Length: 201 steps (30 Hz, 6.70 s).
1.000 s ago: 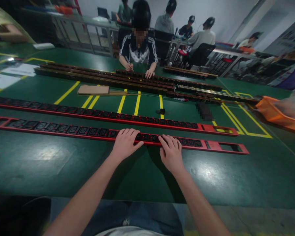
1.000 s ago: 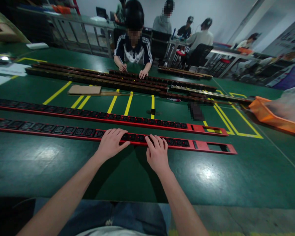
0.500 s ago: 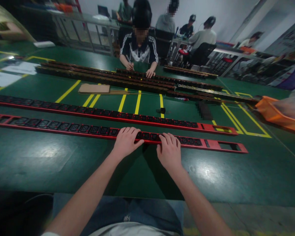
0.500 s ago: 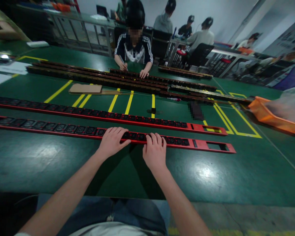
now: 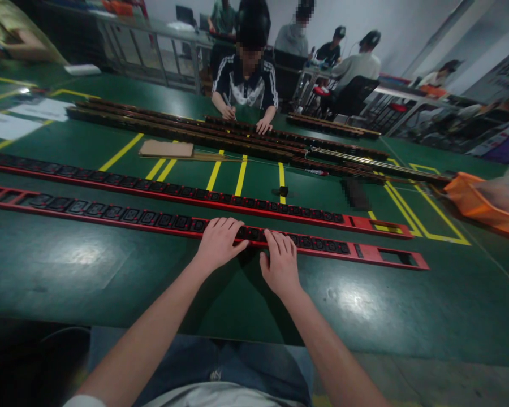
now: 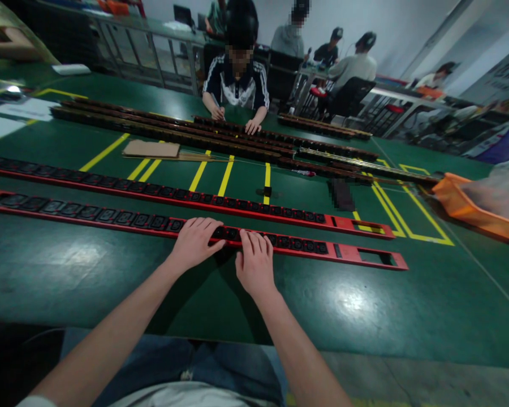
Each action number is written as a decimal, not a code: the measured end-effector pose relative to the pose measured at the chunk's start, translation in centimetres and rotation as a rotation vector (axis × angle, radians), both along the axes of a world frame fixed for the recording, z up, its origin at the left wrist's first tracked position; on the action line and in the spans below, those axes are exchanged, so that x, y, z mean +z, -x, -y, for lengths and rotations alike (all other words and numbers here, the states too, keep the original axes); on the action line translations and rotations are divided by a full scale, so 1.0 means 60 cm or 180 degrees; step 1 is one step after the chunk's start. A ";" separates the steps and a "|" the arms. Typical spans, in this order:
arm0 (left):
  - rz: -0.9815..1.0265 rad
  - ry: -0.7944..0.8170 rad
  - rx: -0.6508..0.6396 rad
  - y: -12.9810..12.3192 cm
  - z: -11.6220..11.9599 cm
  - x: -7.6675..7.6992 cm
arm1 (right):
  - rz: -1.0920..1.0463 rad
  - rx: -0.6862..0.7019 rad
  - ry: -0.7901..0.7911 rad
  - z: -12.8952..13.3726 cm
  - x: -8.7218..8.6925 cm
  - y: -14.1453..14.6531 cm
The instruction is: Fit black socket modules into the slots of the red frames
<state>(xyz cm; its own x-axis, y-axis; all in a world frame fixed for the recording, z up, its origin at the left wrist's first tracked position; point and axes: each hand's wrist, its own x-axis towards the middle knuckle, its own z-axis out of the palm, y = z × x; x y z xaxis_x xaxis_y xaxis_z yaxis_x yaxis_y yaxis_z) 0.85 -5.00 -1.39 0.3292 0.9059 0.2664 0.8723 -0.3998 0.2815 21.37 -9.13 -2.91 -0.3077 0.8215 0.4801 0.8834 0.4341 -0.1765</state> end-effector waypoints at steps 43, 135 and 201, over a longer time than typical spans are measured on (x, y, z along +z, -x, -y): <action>-0.0320 0.0147 -0.0334 -0.018 -0.048 0.017 | -0.0258 -0.0643 0.0144 -0.016 0.000 -0.045; -0.0314 0.0075 0.0093 0.149 -0.047 -0.003 | 0.0143 0.0587 0.0083 -0.082 0.004 -0.033; -0.0431 -0.0039 0.0171 0.142 -0.049 -0.004 | -0.0127 0.0603 -0.0189 -0.080 0.007 -0.040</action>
